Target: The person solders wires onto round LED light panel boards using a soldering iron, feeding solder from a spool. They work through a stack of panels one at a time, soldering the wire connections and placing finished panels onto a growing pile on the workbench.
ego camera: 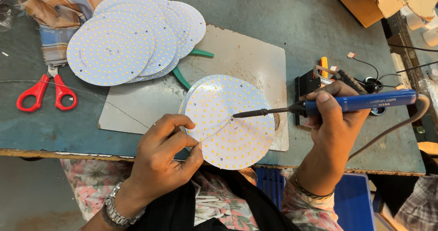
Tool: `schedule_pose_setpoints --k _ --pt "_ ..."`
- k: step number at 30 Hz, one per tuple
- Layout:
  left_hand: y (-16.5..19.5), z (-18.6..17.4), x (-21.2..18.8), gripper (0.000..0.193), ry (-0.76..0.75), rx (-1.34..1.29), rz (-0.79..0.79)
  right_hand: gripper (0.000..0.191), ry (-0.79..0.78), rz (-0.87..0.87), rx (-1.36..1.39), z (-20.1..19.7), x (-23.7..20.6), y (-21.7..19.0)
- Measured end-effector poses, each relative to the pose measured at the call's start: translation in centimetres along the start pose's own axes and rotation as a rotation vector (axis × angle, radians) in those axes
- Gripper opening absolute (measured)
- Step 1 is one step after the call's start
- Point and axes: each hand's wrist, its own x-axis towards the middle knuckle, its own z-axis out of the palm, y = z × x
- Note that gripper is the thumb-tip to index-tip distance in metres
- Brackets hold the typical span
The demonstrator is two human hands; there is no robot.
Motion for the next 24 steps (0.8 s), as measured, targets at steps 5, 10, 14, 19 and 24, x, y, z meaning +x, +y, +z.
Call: schedule_pose_setpoints --k 5,10,14,19,24 --pt "-0.2 0.0 0.0 0.013 -0.007 -0.002 0.002 0.019 -0.09 -0.036 -0.014 0.5 0.7 -0.5" --pt "-0.2 0.0 0.1 0.013 0.002 0.013 0.037 0.019 -0.113 0.001 -0.097 1.2 1.5 -1.3" --pt "-0.1 0.1 0.2 0.013 -0.015 0.003 0.033 0.021 -0.223 -0.022 -0.138 1.7 2.8 -1.9" --pt "0.0 0.1 0.4 0.014 -0.022 0.014 0.041 0.019 -0.334 -0.073 -0.162 1.7 3.3 -2.5" --pt "0.0 0.1 0.4 0.014 -0.023 0.012 0.048 0.018 -0.323 -0.022 -0.168 1.9 3.5 -2.6"
